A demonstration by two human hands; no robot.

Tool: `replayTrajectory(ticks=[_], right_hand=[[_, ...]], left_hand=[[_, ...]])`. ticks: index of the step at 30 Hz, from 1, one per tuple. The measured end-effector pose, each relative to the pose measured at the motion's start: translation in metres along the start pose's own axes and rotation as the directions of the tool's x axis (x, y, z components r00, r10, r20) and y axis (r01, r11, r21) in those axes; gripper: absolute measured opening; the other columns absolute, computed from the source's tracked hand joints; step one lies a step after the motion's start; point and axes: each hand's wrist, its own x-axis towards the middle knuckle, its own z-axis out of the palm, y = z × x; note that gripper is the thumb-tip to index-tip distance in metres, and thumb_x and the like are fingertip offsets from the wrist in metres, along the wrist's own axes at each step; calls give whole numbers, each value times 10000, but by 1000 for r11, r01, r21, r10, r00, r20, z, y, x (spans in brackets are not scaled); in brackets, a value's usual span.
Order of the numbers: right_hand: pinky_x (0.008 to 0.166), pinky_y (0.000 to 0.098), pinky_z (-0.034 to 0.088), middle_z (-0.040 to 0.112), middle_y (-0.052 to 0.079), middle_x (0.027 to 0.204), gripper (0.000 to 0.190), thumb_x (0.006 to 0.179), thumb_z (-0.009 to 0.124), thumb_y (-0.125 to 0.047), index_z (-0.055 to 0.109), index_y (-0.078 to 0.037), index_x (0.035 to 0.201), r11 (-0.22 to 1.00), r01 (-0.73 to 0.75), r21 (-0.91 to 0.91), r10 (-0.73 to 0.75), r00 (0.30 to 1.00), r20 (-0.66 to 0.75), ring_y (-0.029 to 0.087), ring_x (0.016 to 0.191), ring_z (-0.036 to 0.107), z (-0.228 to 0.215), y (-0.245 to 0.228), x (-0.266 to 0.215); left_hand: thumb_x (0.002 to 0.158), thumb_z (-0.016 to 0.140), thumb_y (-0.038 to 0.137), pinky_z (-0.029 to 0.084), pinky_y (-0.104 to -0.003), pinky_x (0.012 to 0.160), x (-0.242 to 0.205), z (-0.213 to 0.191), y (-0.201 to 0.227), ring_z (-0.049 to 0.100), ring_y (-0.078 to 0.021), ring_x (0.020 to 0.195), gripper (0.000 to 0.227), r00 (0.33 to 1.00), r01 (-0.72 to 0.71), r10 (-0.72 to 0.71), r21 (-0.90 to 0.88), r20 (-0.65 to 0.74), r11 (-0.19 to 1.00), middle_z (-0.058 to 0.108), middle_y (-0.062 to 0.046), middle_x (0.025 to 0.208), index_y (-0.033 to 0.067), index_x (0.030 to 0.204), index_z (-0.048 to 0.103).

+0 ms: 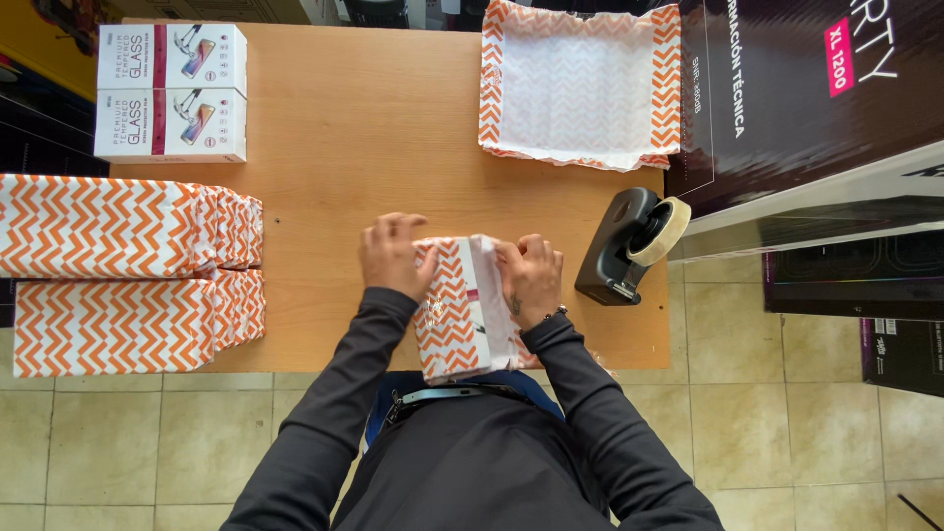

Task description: The person wraps small rectangular boxes in orange and white chevron-patterned paper. They fold the paper around each box, secure it with clear tape, and place the finished packages on the table.

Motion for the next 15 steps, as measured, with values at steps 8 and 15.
replayTrajectory(ticks=[8,15], right_hand=[[1033,486,414,465,5,1249,877,908,912,-516,546,-297,1674,998,-56,2,53,957,284,300,1152,551,-14,8,7],[1080,543,412,504,58,1340,1314,759,1028,-579,382,-323,1874,986,-152,69,108,899,425,342,1225,559,-45,0,35]], left_hand=[[886,733,367,398,-482,1077,25,56,63,604,-219,1225,230,873,-487,487,122,30,865,684,90,1196,372,1116,741],[835,758,289,342,-564,1097,49,97,55,582,-299,1147,104,877,-470,481,229,7,853,656,-34,969,247,930,771]])
